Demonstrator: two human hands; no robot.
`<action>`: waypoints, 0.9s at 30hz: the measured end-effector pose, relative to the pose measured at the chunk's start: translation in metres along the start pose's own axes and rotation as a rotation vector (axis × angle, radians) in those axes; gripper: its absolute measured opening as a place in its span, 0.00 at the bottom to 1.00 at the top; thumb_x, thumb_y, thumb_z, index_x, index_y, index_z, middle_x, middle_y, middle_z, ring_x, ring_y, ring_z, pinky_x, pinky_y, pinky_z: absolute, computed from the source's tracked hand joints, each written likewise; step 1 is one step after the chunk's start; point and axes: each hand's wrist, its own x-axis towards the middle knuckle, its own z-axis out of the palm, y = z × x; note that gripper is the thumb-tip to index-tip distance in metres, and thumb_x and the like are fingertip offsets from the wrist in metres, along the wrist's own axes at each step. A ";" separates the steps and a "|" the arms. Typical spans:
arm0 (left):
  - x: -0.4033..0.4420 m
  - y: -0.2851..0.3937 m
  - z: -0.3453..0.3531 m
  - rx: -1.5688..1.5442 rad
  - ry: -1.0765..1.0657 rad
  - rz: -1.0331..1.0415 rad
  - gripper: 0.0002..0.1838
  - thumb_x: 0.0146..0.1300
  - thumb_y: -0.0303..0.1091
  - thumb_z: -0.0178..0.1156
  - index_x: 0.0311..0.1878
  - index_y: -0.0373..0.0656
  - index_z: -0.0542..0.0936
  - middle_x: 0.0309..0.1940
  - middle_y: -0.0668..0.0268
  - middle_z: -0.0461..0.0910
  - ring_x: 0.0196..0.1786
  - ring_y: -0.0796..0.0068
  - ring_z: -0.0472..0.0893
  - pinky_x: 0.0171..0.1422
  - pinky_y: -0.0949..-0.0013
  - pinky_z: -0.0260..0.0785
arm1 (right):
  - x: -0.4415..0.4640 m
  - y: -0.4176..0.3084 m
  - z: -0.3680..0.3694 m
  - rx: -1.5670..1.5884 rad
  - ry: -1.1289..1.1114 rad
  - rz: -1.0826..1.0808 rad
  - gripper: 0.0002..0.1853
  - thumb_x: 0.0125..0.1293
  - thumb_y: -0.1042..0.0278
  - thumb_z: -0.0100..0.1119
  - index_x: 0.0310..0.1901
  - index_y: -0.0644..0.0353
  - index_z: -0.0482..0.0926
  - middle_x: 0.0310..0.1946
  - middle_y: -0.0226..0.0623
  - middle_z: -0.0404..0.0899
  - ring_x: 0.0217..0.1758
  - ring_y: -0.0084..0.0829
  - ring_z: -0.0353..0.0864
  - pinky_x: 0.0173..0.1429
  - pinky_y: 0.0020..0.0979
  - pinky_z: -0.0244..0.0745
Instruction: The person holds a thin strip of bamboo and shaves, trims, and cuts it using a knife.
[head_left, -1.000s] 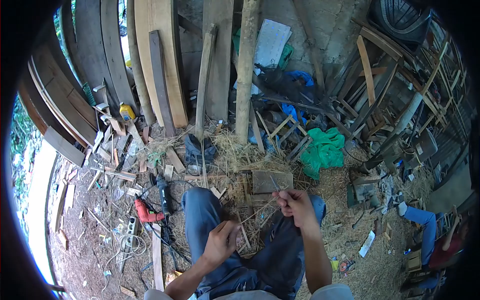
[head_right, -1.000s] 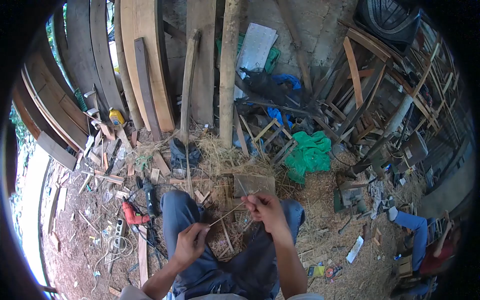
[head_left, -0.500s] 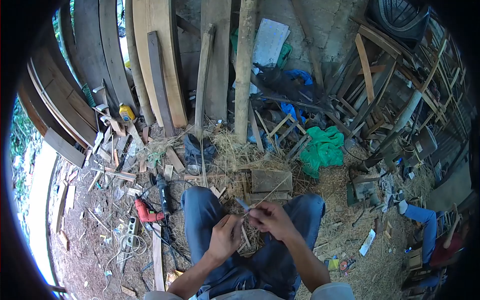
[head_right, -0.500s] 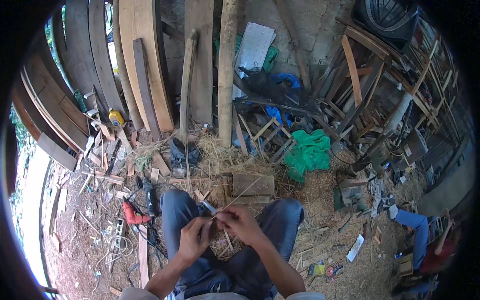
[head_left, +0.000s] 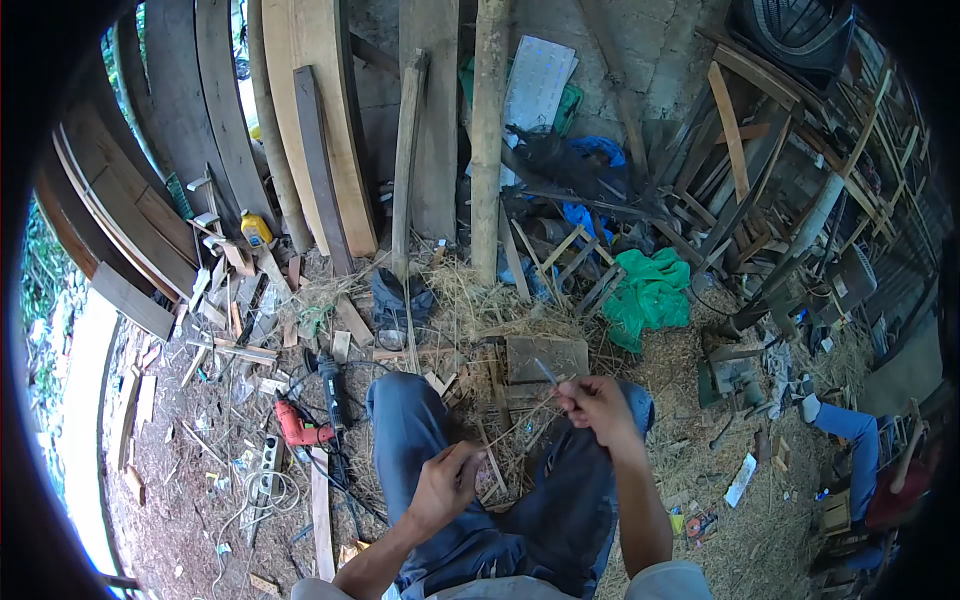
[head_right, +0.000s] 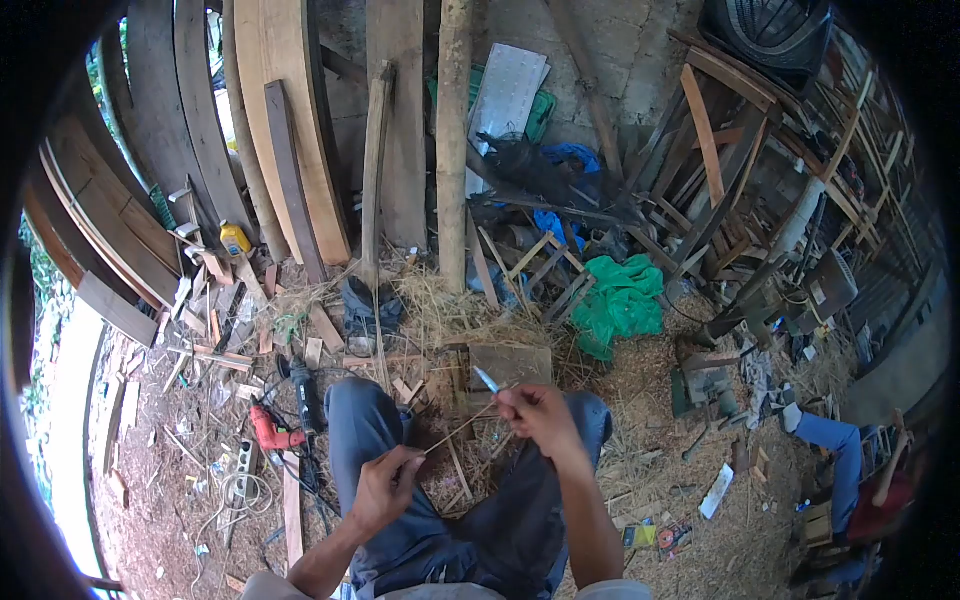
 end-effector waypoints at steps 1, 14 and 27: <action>-0.001 0.000 -0.001 -0.009 -0.013 0.013 0.03 0.62 0.21 0.57 0.38 0.34 0.77 0.30 0.52 0.80 0.31 0.58 0.82 0.32 0.67 0.72 | 0.002 -0.003 -0.004 0.022 0.006 -0.007 0.10 0.67 0.68 0.57 0.40 0.68 0.78 0.21 0.25 0.72 0.17 0.11 0.58 0.20 0.17 0.50; 0.007 0.005 -0.009 0.030 0.073 -0.008 0.03 0.61 0.22 0.58 0.38 0.35 0.76 0.29 0.52 0.80 0.29 0.57 0.81 0.32 0.66 0.71 | 0.012 -0.002 0.013 0.008 0.079 -0.137 0.09 0.67 0.67 0.58 0.39 0.66 0.79 0.21 0.27 0.73 0.16 0.12 0.60 0.18 0.17 0.52; 0.005 -0.006 -0.008 -0.010 0.063 -0.003 0.02 0.61 0.22 0.58 0.37 0.36 0.77 0.27 0.53 0.80 0.24 0.65 0.79 0.27 0.69 0.68 | 0.013 -0.008 0.014 -0.021 0.059 -0.173 0.08 0.67 0.69 0.56 0.38 0.64 0.80 0.21 0.25 0.72 0.16 0.12 0.62 0.18 0.17 0.53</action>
